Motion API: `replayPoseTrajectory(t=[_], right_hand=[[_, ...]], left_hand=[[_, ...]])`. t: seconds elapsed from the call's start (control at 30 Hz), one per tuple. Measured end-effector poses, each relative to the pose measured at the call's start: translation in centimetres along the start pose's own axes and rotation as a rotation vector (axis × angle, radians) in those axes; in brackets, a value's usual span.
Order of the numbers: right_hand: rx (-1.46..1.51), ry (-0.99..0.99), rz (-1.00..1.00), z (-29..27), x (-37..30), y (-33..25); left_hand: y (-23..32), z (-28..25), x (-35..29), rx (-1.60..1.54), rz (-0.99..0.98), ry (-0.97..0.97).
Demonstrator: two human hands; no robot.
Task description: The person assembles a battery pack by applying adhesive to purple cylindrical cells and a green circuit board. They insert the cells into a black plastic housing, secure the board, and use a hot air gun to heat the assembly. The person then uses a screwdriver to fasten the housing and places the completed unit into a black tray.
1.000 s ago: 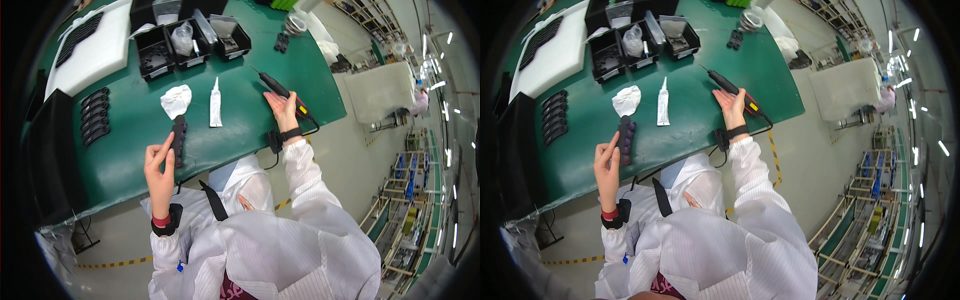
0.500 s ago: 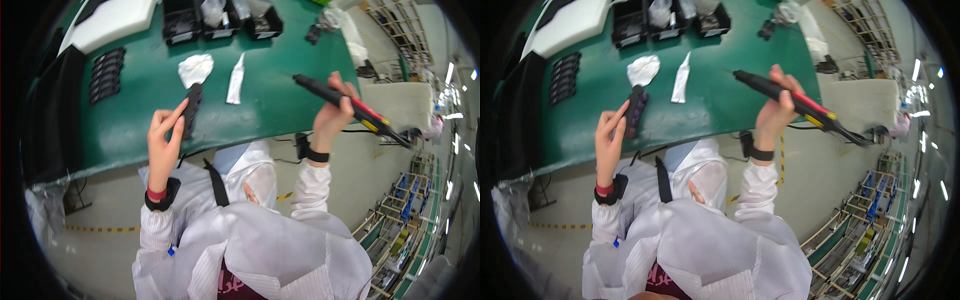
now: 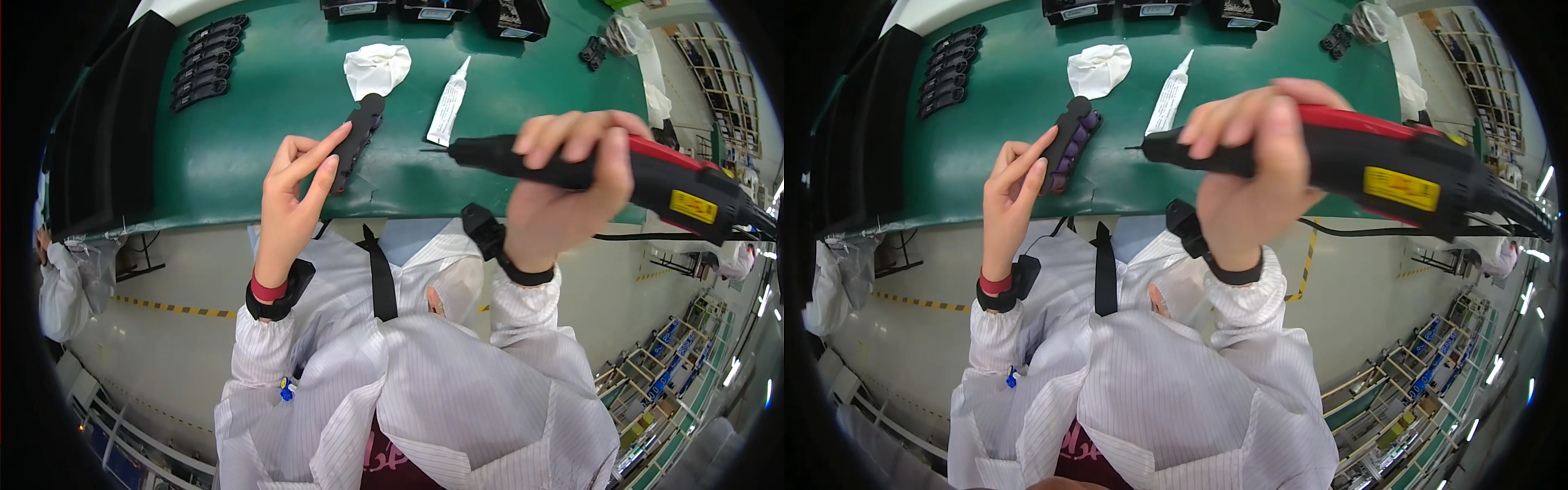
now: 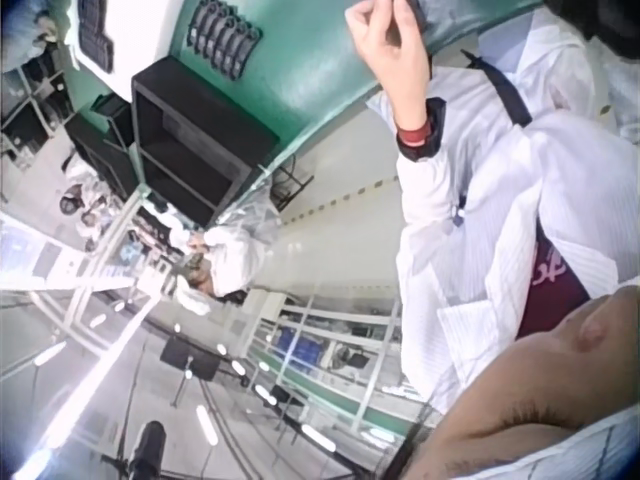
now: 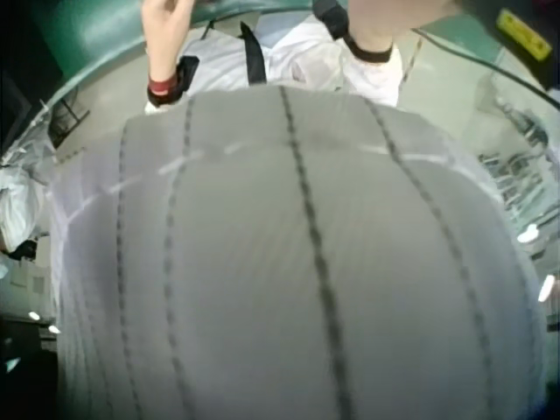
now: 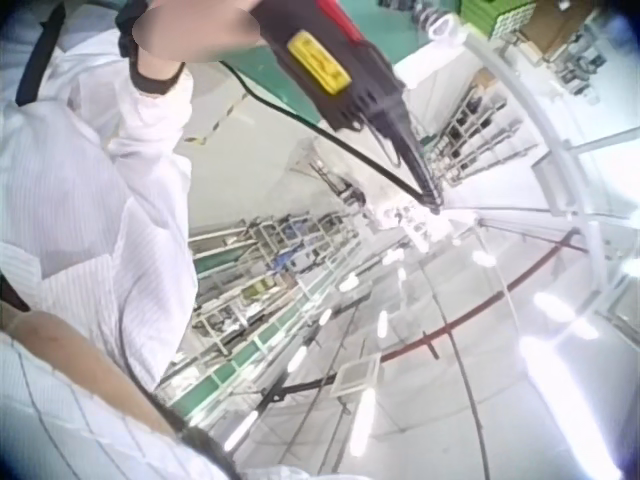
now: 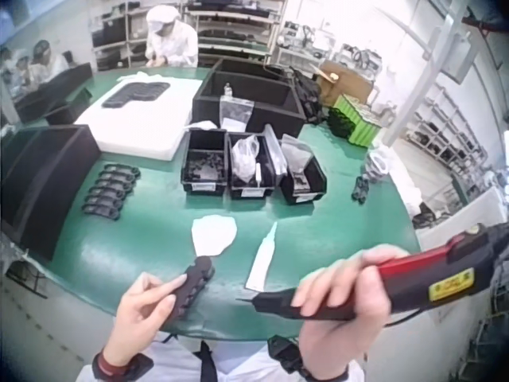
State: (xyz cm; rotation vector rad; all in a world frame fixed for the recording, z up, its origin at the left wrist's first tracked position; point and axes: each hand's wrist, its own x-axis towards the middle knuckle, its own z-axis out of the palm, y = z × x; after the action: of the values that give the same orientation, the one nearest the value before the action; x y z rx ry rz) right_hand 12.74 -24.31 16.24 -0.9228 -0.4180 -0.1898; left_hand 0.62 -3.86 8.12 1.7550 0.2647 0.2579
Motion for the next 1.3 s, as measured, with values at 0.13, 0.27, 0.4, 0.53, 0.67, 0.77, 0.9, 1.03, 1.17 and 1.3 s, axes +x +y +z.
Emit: replayPoseTrajectory(t=[0.13, 0.27, 0.4, 0.53, 0.67, 0.77, 0.9, 1.03, 1.17, 1.3], right_hand=[[-0.006, -0.102, 0.053, 0.9, -3.3, 2.9], [-0.044, -0.185, 0.081, 1.3, -4.0, 4.1], [-0.062, -0.125, 0.045, 2.4, -3.9, 5.4], [-0.124, -0.176, 0.029, 2.8, -3.8, 6.2], [-0.188, -0.218, -0.031, 2.6, -3.9, 6.9], [-0.226, -0.233, -0.055, 2.6, -3.9, 7.2], [-0.224, -0.225, -0.04, 2.7, -4.0, 7.3], [-0.231, -0.223, -0.033, 2.8, -4.2, 7.3], [-0.272, -0.247, -0.079, 2.5, -4.1, 7.6], [-0.28, -0.256, -0.063, 2.7, -4.2, 7.4]], left_hand=[[-0.1, 0.0, 0.1, 0.028, 0.004, -0.007], [0.0, -0.1, 0.0, 0.039, -0.016, -0.02], [-0.2, -0.2, 0.2, 0.033, -0.013, -0.023], [-0.2, -0.1, 0.2, 0.042, -0.017, -0.026], [0.0, -0.1, 0.1, 0.041, -0.02, -0.03], [0.0, -0.1, 0.0, 0.021, -0.026, -0.026], [-0.2, -0.1, 0.1, 0.021, -0.022, -0.03], [-0.3, -0.1, 0.1, 0.02, -0.015, -0.03], [-0.4, -0.1, 0.1, 0.021, -0.011, -0.027], [-0.4, 0.0, 0.1, 0.011, -0.012, -0.026]])
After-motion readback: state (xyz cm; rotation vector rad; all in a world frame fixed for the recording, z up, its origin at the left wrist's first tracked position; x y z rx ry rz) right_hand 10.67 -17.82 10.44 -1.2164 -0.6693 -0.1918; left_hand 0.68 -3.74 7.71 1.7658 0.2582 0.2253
